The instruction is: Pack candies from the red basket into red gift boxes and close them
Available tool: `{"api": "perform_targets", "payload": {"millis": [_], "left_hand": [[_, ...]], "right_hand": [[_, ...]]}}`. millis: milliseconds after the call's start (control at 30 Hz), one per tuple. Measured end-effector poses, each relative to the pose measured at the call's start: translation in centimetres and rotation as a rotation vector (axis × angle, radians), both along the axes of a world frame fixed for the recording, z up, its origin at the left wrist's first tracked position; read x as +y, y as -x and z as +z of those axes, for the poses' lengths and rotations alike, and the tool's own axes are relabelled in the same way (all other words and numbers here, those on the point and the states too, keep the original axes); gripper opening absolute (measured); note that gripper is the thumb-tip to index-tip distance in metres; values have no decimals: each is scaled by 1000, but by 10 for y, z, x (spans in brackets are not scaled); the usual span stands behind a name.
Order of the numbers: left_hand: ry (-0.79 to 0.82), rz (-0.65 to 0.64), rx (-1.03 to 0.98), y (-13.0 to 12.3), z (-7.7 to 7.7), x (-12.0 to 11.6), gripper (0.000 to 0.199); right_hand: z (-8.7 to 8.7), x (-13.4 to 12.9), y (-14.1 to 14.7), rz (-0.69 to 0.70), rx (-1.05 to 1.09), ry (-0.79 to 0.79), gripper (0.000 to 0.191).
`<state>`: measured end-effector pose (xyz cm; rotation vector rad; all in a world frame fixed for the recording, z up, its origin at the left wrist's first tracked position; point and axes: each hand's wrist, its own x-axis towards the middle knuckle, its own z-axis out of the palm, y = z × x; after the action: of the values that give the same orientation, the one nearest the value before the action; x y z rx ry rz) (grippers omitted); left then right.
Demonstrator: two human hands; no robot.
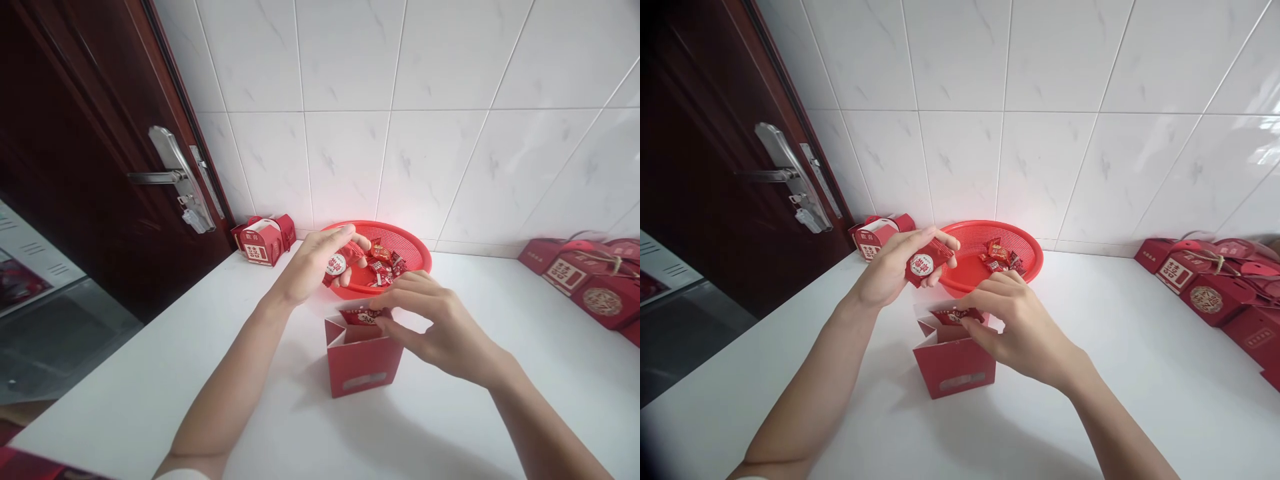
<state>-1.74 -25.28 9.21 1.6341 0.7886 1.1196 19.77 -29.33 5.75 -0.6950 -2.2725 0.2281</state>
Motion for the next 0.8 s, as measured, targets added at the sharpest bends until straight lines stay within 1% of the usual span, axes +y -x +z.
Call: {"api": "perform_targets", "payload": {"millis": [167,300,500,667,800], "left_hand": [[-7,-22,3,0,0,0,43],[-27,-51,8,-1,0,-1,42],[8,-163,90,-7,0,-9,46],[41,-220,174,-14,-1,-17,48],[92,-224,220,-17,-2,-21,49]], "right_hand": [[-5,3,1,8,-29,-60,13],[-5,3,1,-56,49,-68,8],[-3,-1,6,-207,327,36,13],[-3,-1,11,-201,403,87,3],[-2,-2,14,-189,398,124,11]]}}
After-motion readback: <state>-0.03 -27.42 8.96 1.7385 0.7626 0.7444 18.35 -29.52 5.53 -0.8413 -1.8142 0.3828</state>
